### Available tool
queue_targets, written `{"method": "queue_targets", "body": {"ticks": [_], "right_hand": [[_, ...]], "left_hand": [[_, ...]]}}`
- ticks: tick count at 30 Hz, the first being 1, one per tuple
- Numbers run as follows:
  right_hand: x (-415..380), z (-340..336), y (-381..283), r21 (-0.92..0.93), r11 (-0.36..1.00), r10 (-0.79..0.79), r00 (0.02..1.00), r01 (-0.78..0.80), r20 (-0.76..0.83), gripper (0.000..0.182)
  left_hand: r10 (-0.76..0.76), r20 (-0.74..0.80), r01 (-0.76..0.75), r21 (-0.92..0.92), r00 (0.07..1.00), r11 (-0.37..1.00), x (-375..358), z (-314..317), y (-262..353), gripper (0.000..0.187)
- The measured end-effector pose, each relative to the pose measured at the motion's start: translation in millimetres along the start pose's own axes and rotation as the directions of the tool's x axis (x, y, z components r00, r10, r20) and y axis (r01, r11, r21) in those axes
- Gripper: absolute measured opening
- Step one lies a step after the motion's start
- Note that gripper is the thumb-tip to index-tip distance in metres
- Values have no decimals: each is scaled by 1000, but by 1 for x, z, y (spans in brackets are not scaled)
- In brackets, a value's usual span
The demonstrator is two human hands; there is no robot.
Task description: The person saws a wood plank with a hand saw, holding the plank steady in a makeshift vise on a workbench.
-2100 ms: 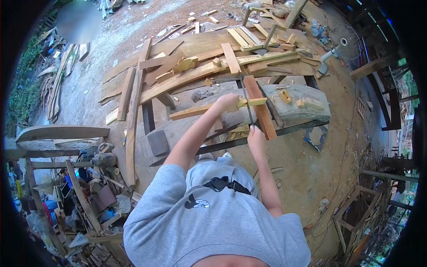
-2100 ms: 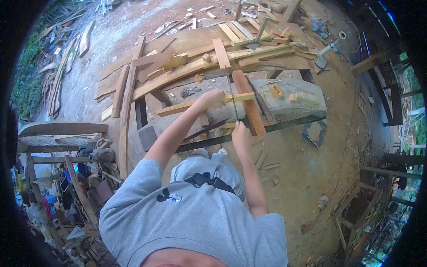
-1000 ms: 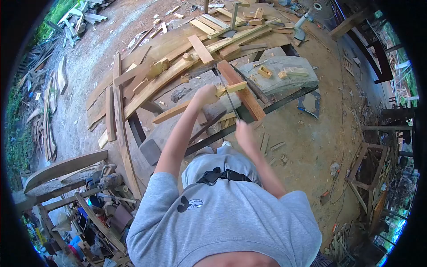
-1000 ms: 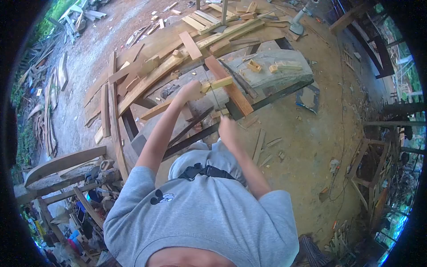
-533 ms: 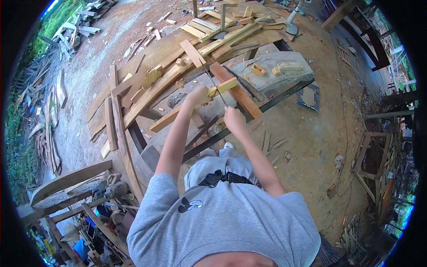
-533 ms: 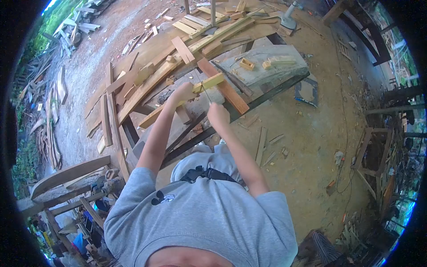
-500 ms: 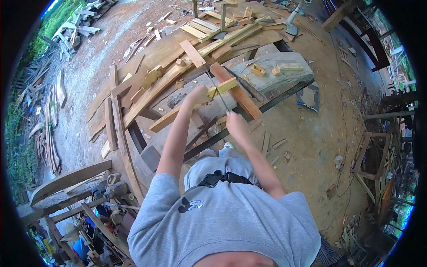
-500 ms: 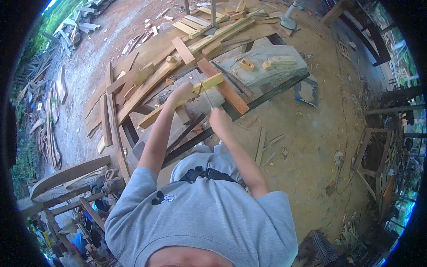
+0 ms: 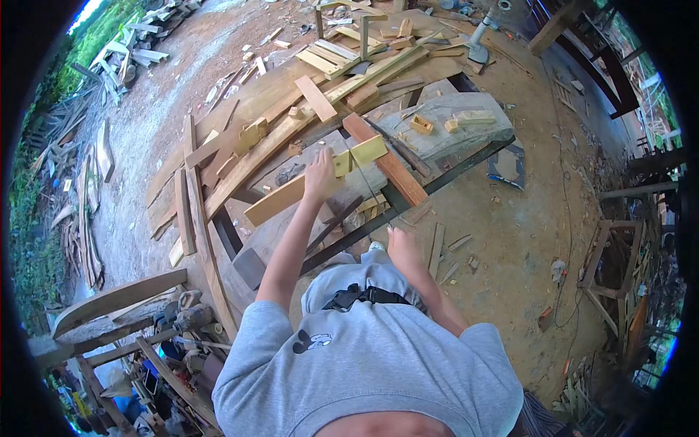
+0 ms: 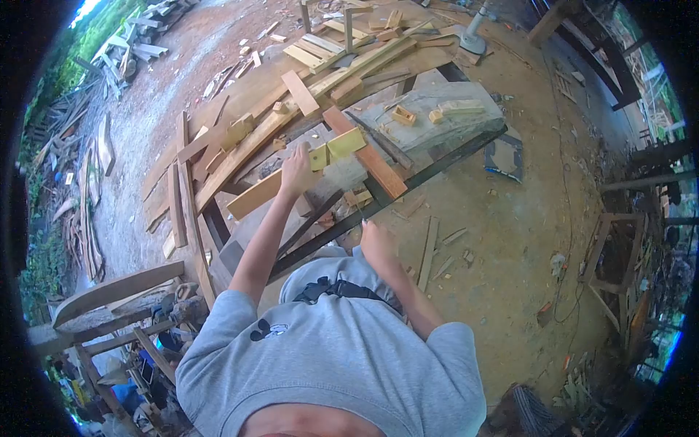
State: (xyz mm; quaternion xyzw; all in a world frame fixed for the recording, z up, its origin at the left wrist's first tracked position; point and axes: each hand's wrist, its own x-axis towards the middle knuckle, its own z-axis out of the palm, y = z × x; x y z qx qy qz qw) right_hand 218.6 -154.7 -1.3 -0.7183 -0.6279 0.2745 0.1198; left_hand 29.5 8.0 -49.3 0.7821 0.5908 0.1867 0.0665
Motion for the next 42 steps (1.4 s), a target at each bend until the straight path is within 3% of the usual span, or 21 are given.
{"method": "queue_targets", "body": {"ticks": [4, 6, 10, 12, 13, 15, 16, 18, 19, 20, 21, 22, 24, 25, 27, 28, 35, 37, 40, 41, 42], "right_hand": [[7, 2, 8, -10, 1000, 16, 999, -15, 31, 32], [8, -9, 2, -37, 999, 26, 998, -24, 59, 31], [10, -11, -1, -101, 994, 44, 995, -35, 88, 30], [16, -6, 3, -87, 996, 29, 998, -24, 60, 31], [22, -4, 4, -68, 998, 13, 1000, -11, 26, 32], [40, -1, -4, -23, 1000, -2, 1000, 3, 18, 32], [49, 1, -8, 20, 1000, -12, 1000, 11, 9, 31], [60, 8, -10, -12, 1000, -29, 1000, 29, -5, 31], [63, 10, -9, -47, 998, -47, 999, 46, -12, 31], [64, 10, -8, -49, 998, -38, 999, 38, 0, 31], [64, 11, -9, -49, 998, -35, 999, 35, 4, 29], [63, 12, -9, -47, 998, -34, 999, 34, 4, 27], [62, 13, -10, -51, 999, -17, 1000, 17, 8, 28], [62, 13, -10, -55, 998, -3, 1000, 4, 4, 29], [62, 17, -7, -35, 999, -18, 1000, 18, -11, 29], [62, 18, -7, -14, 999, -32, 999, 32, -27, 30], [67, 20, -34, -68, 989, -129, 991, 128, -22, 31], [70, 24, -33, -86, 991, -113, 990, 106, -80, 31], [67, 23, -31, -42, 995, -91, 993, 88, -78, 32], [67, 25, -30, -38, 996, -89, 993, 86, -81, 32], [66, 28, -29, -14, 996, -87, 993, 86, -83, 32]], "left_hand": [[13, 9, -14, 31, 1000, 999, -9, 4, 2, 50], [53, -124, -40, 107, 991, 993, -16, 7, 5, 45], [6, -64, 6, 189, 998, 982, -18, 17, 1, 47], [-62, 180, 54, 46, 982, 997, -7, 12, -5, 52], [-67, 179, 60, 45, 982, 997, -2, 9, -9, 52], [-43, 562, 119, -100, 826, 988, 12, -8, -14, 55], [-43, 562, 118, -98, 826, 988, 17, -16, -15, 55], [-151, 773, 276, -33, 616, 961, 24, -26, -12, 58], [-148, 776, 277, -36, 613, 960, 17, -26, -3, 58], [-102, 337, 95, 37, 936, 995, -3, -24, 14, 57], [62, -180, -26, 195, 982, 980, -27, -23, 28, 57], [58, -168, -25, 192, 984, 981, -54, -25, 38, 57], [355, 79, -348, -91, 932, 933, -93, -29, 51, 52], [351, 79, -344, -92, 933, 935, -99, -18, 45, 52], [442, 148, -461, 140, 885, 876, -110, -2, 30, 47], [400, 140, -411, 63, 906, 910, -110, -2, 25, 43], [255, 12, -254, 105, 967, 961, -70, 4, 2, 48], [263, -45, -264, -2, 964, 965, -64, -9, 5, 48], [14, -301, -51, -115, 954, 992, -42, -10, -12, 46], [19, -300, -55, -113, 954, 992, -33, -4, -25, 46], [18, -180, -21, -13, 984, 1000, -24, -4, -39, 40]]}}
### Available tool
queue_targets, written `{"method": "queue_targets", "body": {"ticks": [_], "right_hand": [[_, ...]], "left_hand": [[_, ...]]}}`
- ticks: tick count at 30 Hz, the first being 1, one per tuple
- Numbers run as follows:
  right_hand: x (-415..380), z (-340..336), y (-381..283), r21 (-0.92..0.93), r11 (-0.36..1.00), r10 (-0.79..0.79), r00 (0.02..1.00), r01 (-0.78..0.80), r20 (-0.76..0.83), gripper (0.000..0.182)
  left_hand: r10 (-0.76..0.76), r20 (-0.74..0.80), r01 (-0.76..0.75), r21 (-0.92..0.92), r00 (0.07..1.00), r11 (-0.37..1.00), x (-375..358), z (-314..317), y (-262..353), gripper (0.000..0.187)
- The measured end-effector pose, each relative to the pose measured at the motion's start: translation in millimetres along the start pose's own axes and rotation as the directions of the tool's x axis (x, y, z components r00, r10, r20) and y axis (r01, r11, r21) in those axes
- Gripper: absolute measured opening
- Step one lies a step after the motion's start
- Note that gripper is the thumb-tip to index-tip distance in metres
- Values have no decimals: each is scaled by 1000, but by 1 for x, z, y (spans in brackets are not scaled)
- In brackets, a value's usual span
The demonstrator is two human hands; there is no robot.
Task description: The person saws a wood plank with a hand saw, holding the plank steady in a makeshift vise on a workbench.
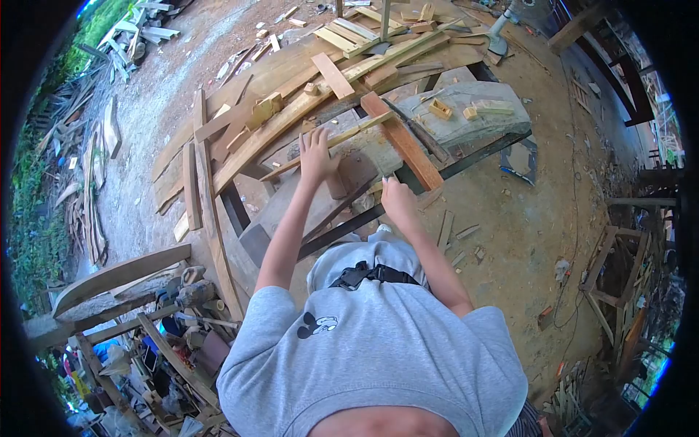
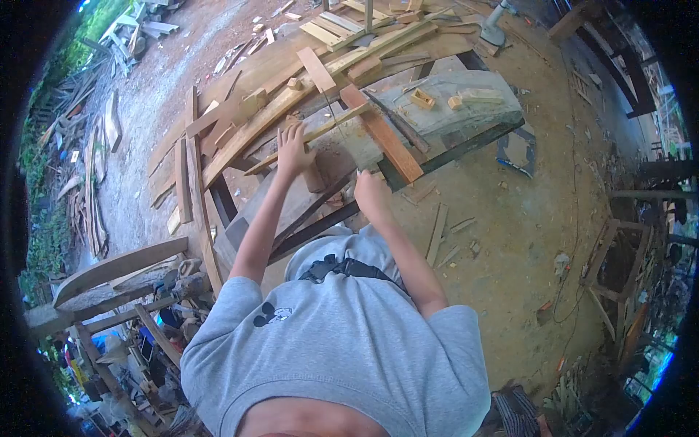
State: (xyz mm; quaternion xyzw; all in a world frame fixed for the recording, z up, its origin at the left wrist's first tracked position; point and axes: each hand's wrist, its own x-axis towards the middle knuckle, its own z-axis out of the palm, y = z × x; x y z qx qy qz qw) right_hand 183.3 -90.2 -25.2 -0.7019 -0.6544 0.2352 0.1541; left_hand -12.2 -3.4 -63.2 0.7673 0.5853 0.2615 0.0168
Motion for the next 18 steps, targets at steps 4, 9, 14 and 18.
{"method": "queue_targets", "body": {"ticks": [4, 9, 14, 18], "right_hand": [[2, 7, 7, 37, 999, -9, 1000, 10, -21, 34], [-5, -20, 3, 83, 994, 79, 995, -74, -60, 35], [-37, -39, 18, 134, 987, 99, 991, -86, -89, 36], [-47, -34, 28, 73, 990, 118, 992, -121, 44, 38]], "left_hand": [[-66, 516, 1, 125, 854, 992, 35, -4, -20, 20], [115, 347, -167, 125, 931, 978, 54, -26, 5, 18], [52, 531, -61, 0, 846, 998, 40, -50, 36, 26], [44, 599, -20, -47, 800, 999, 19, -32, 44, 33]]}}
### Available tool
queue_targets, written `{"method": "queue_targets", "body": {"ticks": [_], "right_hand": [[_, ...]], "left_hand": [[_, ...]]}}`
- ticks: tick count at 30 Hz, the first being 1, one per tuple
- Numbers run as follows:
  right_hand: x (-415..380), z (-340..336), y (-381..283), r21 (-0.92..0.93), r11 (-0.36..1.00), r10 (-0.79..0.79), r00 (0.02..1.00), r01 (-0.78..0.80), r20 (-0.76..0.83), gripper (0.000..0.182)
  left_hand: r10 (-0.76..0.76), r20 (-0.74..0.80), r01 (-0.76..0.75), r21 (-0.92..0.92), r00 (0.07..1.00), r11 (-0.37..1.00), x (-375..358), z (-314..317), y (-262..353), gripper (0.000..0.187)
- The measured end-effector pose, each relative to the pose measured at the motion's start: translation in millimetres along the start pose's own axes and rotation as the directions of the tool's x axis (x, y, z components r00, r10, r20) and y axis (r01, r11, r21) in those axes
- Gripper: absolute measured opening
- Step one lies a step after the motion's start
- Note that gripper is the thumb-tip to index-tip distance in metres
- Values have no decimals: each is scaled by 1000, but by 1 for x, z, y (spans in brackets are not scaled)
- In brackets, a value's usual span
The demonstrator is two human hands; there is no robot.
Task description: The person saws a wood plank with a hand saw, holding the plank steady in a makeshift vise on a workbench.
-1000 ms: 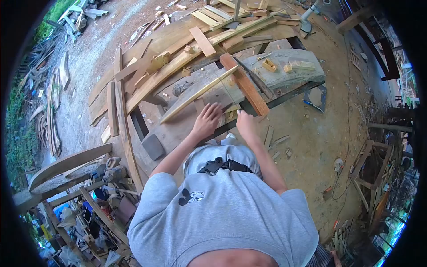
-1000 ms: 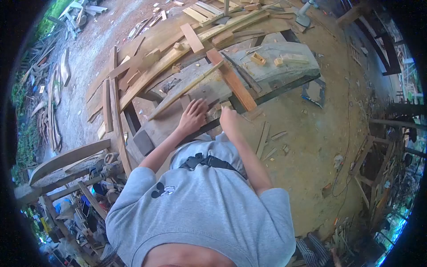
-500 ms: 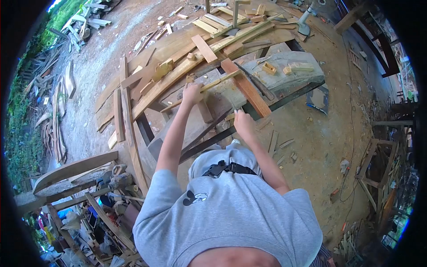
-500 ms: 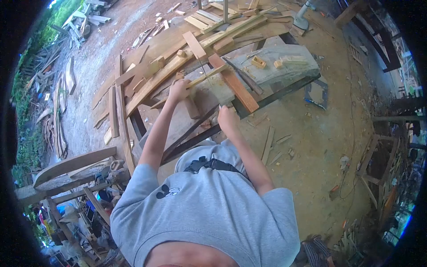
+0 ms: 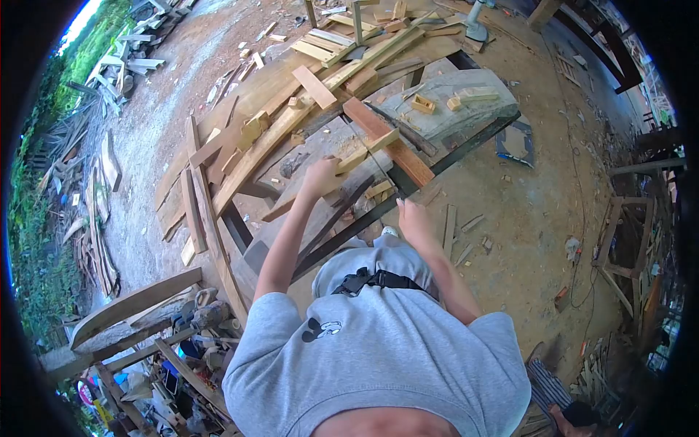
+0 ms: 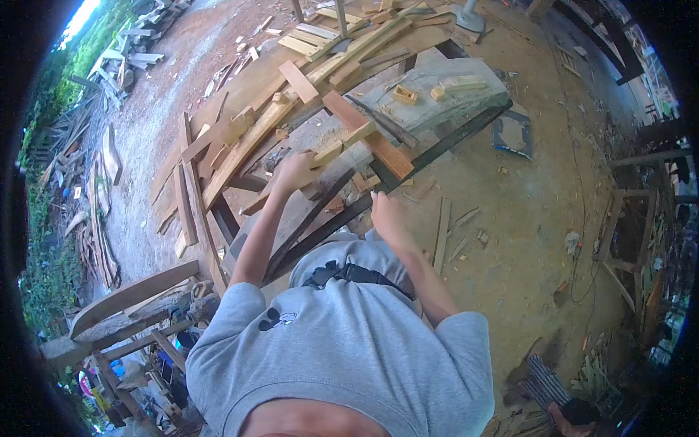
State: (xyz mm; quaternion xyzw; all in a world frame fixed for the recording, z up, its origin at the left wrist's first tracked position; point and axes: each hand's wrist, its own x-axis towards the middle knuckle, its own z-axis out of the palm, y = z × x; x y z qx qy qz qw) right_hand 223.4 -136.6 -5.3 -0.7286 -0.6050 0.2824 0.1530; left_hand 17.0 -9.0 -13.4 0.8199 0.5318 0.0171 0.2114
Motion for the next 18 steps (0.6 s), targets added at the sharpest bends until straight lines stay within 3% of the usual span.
{"method": "queue_targets", "body": {"ticks": [1, 6, 8, 9, 12, 14, 18], "right_hand": [[0, 1, 0, -2, 1000, -1, 1000, 1, 3, 38], [3, -2, -2, -5, 1000, 10, 999, -9, 45, 36], [4, -7, 0, -19, 1000, -4, 999, 5, 53, 36], [4, -13, -2, -36, 999, -34, 999, 36, 42, 36], [15, -13, -7, -29, 996, -80, 996, 81, 36, 35], [30, -6, -7, -21, 996, -86, 995, 87, 49, 35], [57, 22, -16, -45, 993, -109, 994, 109, -2, 36]], "left_hand": [[-38, -49, 34, -77, 998, 996, 0, 3, 3, 35], [-56, 10, 57, -183, 998, 981, 28, 17, 0, 36], [-107, 149, 127, -128, 983, 984, 34, 18, -1, 33], [-119, 147, 140, -141, 982, 980, 33, 18, 0, 33], [-79, 104, 95, -163, 991, 982, 36, 11, -7, 29], [-75, 240, 151, -313, 968, 938, 41, 14, -12, 27], [-76, 223, 156, -366, 972, 917, 36, -2, -8, 29]]}}
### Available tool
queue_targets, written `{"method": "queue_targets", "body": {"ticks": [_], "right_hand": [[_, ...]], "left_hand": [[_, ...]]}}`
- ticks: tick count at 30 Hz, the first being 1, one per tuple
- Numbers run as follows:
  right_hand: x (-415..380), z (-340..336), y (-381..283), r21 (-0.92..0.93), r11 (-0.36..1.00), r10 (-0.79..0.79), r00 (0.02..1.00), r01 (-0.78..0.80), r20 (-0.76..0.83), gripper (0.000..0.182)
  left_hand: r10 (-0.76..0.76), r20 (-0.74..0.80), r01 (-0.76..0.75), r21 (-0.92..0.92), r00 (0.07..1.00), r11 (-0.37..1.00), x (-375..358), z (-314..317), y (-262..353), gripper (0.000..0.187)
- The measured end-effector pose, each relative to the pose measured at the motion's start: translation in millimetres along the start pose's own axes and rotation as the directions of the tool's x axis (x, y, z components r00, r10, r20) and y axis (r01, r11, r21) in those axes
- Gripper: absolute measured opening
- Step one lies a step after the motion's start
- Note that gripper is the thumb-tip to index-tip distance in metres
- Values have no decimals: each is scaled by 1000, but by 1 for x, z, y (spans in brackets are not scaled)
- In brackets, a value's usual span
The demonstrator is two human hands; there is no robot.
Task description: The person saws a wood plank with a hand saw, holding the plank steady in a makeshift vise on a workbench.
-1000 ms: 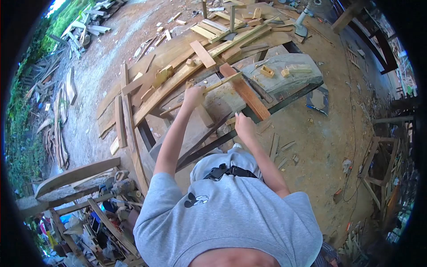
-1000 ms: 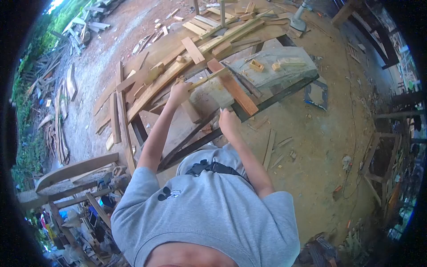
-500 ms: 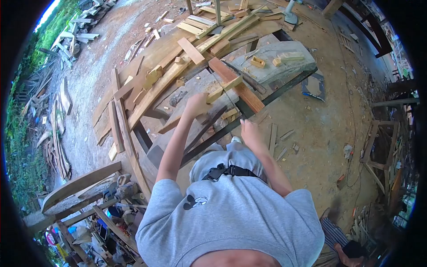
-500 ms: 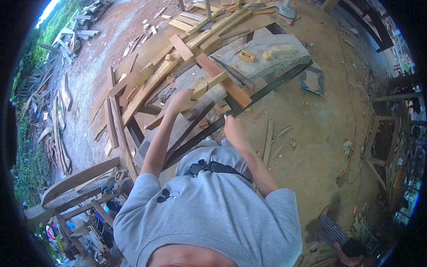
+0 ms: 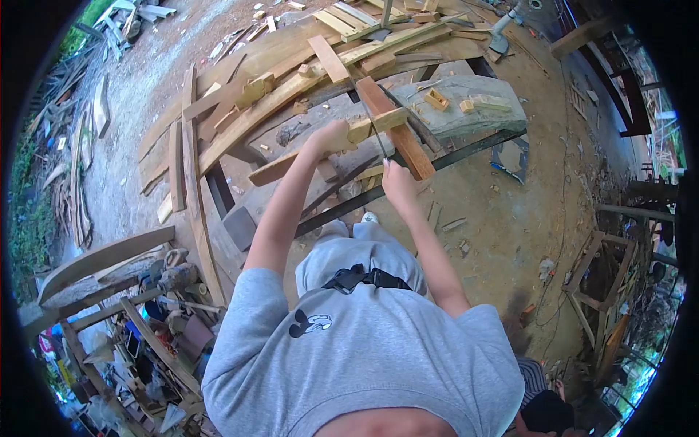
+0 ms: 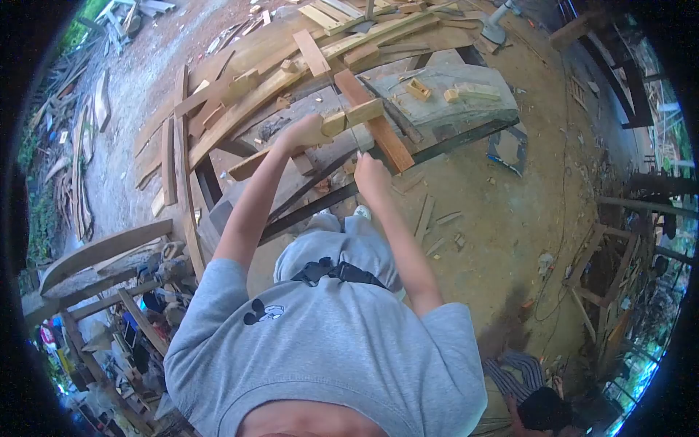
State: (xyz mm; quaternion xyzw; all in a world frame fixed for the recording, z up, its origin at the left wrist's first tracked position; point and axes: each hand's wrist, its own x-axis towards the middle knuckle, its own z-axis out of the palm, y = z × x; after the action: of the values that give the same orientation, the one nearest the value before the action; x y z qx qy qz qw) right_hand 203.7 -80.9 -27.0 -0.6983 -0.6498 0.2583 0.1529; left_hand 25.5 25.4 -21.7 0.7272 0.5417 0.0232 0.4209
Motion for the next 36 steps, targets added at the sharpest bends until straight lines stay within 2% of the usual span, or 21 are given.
{"method": "queue_targets", "body": {"ticks": [2, 5, 7, 8, 10, 12, 14, 15, 17, 21, 23, 26, 30, 32, 35, 36], "right_hand": [[-11, -1, 7, -24, 1000, -6, 1000, 6, -1, 36], [-52, -18, 18, 27, 999, 37, 999, -37, 29, 35], [-70, -32, 17, -109, 987, 134, 984, -121, 117, 34], [-65, -27, 19, -109, 986, 139, 982, -125, 126, 34], [-28, -17, 19, 110, 993, -48, 998, 45, 31, 34], [-1, -14, 6, 67, 997, -48, 998, 45, 40, 34], [3, -9, 5, 28, 998, -61, 998, 60, 26, 34], [-8, -11, 6, 23, 997, -71, 997, 71, 25, 34], [-36, -16, 9, -22, 1000, 2, 1000, -1, 22, 35], [-34, -15, 16, -26, 999, 47, 995, -45, 86, 35], [5, -2, 14, 38, 995, -95, 995, 94, 19, 31], [20, -11, -14, -41, 996, -82, 996, 83, 32, 31], [-37, -15, 16, -26, 999, -26, 999, 27, 39, 32], [-49, -29, 12, -43, 999, 7, 998, -4, 57, 32], [-34, -26, 6, 29, 999, 22, 998, -24, 52, 33], [-13, -17, 4, 29, 999, -13, 998, 12, 54, 32]], "left_hand": [[26, 14, -25, -81, 1000, 996, -2, -4, 2, 30], [33, -44, -36, -69, 998, 997, 2, -2, -5, 28], [12, -14, -14, -95, 1000, 995, -2, -7, 4, 28], [-7, 29, 10, -103, 1000, 995, -6, -7, 6, 27], [16, 23, -15, -53, 1000, 998, -1, -1, 1, 26], [42, 8, -41, -9, 999, 999, 2, 3, -5, 25], [18, -5, -18, -162, 1000, 987, 3, 1, -10, 24], [18, -16, -20, -166, 1000, 986, 3, -1, -9, 24], [12, 16, -9, -167, 1000, 986, 4, -2, -9, 24], [6, -5, -6, -118, 1000, 993, 0, 1, -6, 24], [71, 9, -70, -84, 997, 994, 0, 2, -5, 21], [25, 56, -15, -172, 998, 985, 15, 7, -19, 20], [34, 79, -12, -265, 996, 964, 15, 2, -19, 24], [19, 44, -12, -144, 999, 989, 14, 1, -17, 25], [10, 97, 4, -139, 995, 990, 12, -1, -14, 25], [16, 103, -1, -135, 995, 991, 11, 0, -13, 25]]}}
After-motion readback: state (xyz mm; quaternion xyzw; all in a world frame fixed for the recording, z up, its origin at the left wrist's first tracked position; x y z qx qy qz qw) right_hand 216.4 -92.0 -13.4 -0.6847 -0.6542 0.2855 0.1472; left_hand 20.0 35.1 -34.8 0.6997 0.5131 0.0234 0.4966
